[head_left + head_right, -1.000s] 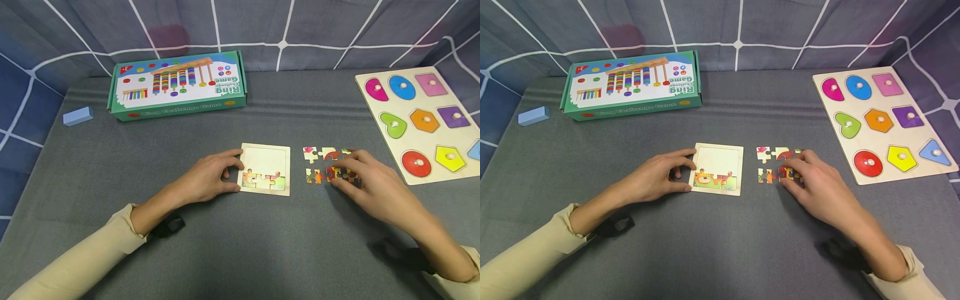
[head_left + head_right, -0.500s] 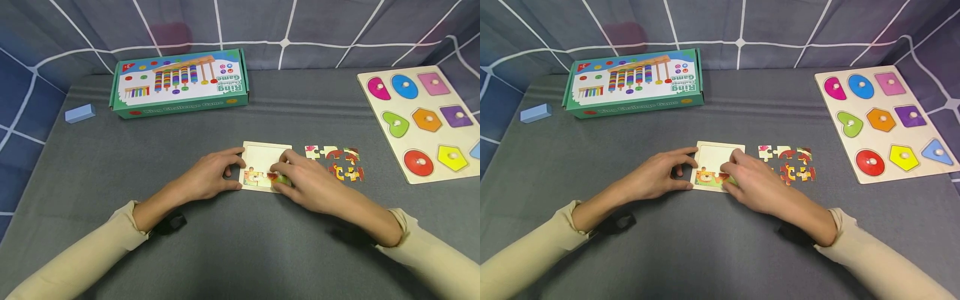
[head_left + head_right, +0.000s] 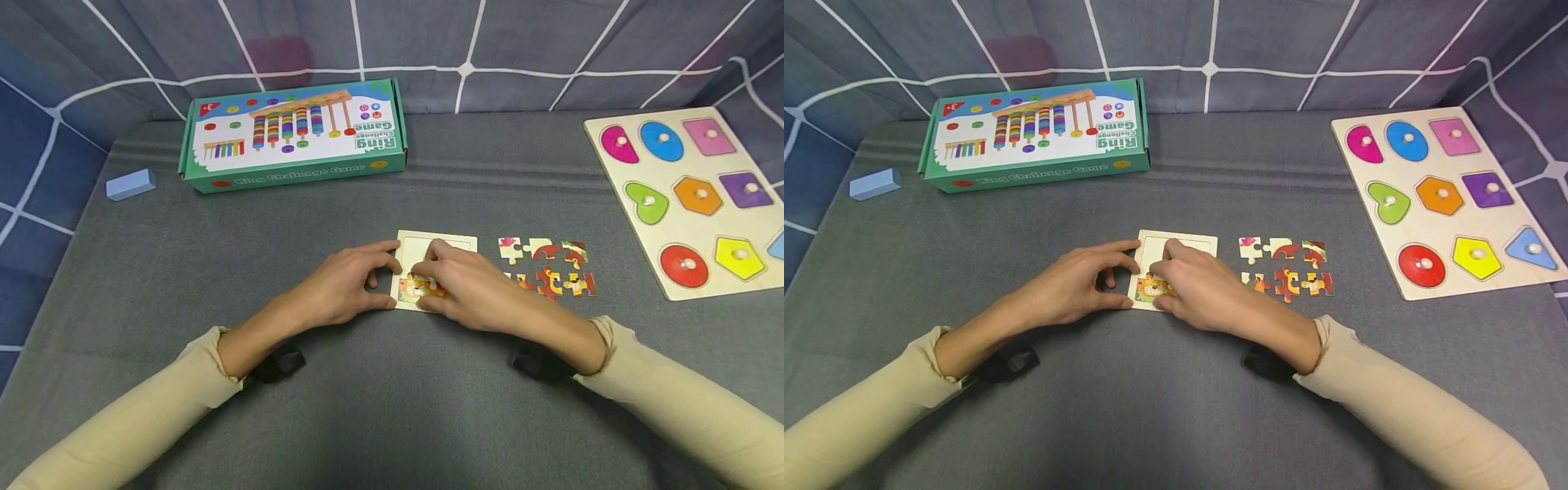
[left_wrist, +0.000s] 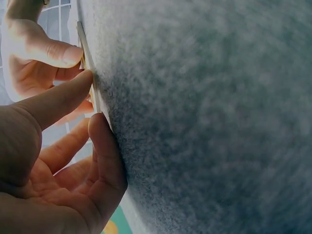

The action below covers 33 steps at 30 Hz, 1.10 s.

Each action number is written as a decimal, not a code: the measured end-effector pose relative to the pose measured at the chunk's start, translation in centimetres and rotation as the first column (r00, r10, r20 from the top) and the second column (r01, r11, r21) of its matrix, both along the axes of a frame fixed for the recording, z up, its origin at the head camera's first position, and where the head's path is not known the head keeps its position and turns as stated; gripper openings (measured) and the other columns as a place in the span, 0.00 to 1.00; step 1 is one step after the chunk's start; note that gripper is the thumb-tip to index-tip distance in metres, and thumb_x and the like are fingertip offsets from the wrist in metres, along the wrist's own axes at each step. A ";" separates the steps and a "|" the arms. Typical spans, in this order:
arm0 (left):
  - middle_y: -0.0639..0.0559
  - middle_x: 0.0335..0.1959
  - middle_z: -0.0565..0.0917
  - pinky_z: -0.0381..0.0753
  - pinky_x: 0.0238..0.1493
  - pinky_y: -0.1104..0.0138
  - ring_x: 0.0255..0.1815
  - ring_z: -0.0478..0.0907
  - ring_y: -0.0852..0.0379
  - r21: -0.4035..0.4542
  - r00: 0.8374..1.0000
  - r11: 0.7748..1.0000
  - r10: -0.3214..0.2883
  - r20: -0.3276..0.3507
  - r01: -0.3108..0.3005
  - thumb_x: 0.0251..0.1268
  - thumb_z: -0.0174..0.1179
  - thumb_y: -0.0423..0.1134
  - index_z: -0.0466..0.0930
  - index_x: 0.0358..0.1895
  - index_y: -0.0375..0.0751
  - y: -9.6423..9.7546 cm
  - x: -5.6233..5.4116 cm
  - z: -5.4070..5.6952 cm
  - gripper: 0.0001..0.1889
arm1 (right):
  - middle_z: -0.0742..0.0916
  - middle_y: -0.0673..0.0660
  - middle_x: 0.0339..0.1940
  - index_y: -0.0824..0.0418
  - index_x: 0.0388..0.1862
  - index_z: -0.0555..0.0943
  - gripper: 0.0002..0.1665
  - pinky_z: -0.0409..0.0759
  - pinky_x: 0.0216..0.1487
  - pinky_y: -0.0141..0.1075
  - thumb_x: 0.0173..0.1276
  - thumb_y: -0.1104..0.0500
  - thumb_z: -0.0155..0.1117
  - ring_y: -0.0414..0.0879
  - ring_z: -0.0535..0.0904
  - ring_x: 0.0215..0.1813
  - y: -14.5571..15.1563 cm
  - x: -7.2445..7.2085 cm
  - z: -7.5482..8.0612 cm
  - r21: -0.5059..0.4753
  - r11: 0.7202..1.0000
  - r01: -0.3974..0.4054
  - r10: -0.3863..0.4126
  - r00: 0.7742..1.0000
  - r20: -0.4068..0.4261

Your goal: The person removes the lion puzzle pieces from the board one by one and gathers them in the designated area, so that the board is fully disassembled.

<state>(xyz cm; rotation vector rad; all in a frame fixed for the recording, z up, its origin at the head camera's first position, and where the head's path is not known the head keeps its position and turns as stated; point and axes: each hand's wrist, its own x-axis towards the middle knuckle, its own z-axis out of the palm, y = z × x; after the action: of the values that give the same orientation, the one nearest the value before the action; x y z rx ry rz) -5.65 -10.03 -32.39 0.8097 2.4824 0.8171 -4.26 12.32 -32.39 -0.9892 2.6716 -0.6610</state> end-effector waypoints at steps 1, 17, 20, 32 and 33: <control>0.46 0.72 0.68 0.73 0.38 0.62 0.34 0.74 0.61 -0.001 1.000 1.000 0.000 0.003 0.000 0.56 0.74 0.39 0.82 0.52 0.43 0.0 0.0 0.0 0.20 | 0.76 0.50 0.37 0.59 0.49 0.84 0.20 0.70 0.31 0.37 0.59 0.55 0.76 0.41 0.69 0.30 -0.1 0.0 0.0 0.009 1.000 0.001 -0.001 1.000 -0.001; 0.46 0.72 0.67 0.73 0.38 0.63 0.33 0.74 0.63 0.010 1.000 1.000 -0.001 0.011 0.001 0.55 0.74 0.39 0.83 0.51 0.43 0.0 -0.1 0.0 0.20 | 0.79 0.50 0.39 0.60 0.49 0.78 0.22 0.73 0.39 0.39 0.60 0.56 0.76 0.43 0.74 0.34 -0.7 0.0 0.4 0.013 0.999 0.030 -0.031 0.996 0.079; 0.46 0.72 0.67 0.73 0.38 0.63 0.34 0.75 0.63 0.014 1.000 1.000 -0.002 0.012 0.002 0.55 0.74 0.39 0.83 0.51 0.43 0.0 -0.1 0.0 0.20 | 0.80 0.50 0.39 0.60 0.48 0.78 0.22 0.73 0.40 0.40 0.59 0.57 0.77 0.43 0.74 0.34 -0.8 0.1 0.4 0.010 0.999 0.033 -0.034 0.997 0.068; 0.45 0.73 0.67 0.73 0.38 0.63 0.34 0.75 0.62 0.009 1.000 1.000 -0.001 0.009 0.001 0.55 0.74 0.38 0.82 0.52 0.42 0.0 -0.1 0.0 0.20 | 0.78 0.50 0.36 0.62 0.51 0.79 0.23 0.73 0.38 0.39 0.60 0.58 0.76 0.43 0.73 0.33 -0.9 0.1 0.5 0.032 0.999 0.030 -0.032 0.997 0.073; 0.46 0.73 0.67 0.73 0.38 0.63 0.34 0.75 0.62 0.007 1.000 1.000 0.000 0.010 0.000 0.55 0.74 0.38 0.82 0.52 0.42 0.0 -0.1 0.0 0.21 | 0.79 0.50 0.37 0.62 0.51 0.79 0.23 0.73 0.38 0.39 0.60 0.58 0.76 0.43 0.74 0.33 -0.9 0.1 0.5 0.028 0.999 0.030 -0.033 0.996 0.079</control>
<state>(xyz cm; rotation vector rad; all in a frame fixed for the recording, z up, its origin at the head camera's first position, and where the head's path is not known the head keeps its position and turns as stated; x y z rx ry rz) -5.75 -10.02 -32.40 0.8065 2.4719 0.8284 -4.20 11.46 -31.90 -0.8968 2.6253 -0.6553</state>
